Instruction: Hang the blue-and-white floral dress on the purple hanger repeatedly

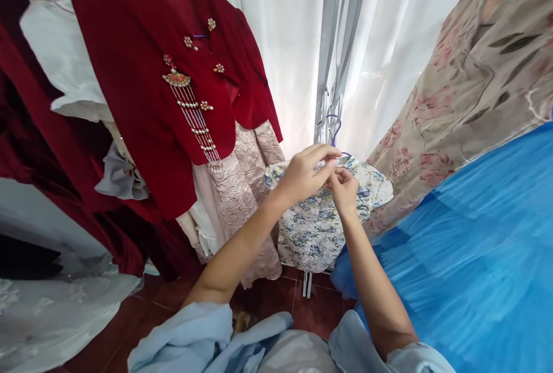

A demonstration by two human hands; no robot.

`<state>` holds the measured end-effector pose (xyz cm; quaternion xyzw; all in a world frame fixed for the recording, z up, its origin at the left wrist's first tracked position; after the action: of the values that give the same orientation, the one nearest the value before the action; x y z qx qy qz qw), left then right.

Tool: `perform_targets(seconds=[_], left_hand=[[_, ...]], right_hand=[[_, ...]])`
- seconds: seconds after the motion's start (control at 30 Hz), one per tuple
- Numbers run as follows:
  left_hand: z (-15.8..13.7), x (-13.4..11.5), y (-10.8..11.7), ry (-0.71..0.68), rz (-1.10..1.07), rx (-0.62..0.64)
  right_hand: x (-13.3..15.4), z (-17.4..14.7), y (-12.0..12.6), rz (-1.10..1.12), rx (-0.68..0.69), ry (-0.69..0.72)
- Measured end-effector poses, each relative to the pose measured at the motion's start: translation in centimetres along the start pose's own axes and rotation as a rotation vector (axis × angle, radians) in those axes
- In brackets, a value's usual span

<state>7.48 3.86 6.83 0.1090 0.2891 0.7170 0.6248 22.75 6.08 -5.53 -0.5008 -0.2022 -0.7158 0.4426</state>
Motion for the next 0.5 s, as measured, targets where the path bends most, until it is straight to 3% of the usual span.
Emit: perform_targets(seconds=[0.1,0.2,0.33,0.4,0.5], left_hand=[[1.2,4.1,-5.8,0.040,0.107,0.350],[1.8,6.3,-8.8,0.039,0.180,0.502],[3.1,6.1,-8.5,-0.036,0.170,0.410],[3.9,6.0,-7.7,-0.057,0.154,0.344],[4.4,6.3,-7.2,-0.100,0.118,0.305]], right_hand=[[0.1,-0.3,0.1,-0.021,-0.033,0.019],[0.0,0.1,0.2,-0.054,-0.057,0.019],[-1.8,0.6,0.4,-0.101,-0.097,-0.020],[-4.5,-0.7,0.7,-0.209,-0.113,-0.134],[-10.0,-5.5,1.8,-0.382,-0.126,-0.386]])
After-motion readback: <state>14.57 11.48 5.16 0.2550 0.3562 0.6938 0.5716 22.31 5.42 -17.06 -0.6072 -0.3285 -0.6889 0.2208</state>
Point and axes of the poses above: each hand's wrist, its own z-axis towards the middle knuckle, its own y-axis out of the back of the hand, x = y × z, the point moved 6 cm from there along z, towards the middle knuckle, and after that the axes turned 2 degrees about x, right-handed, at the moved point
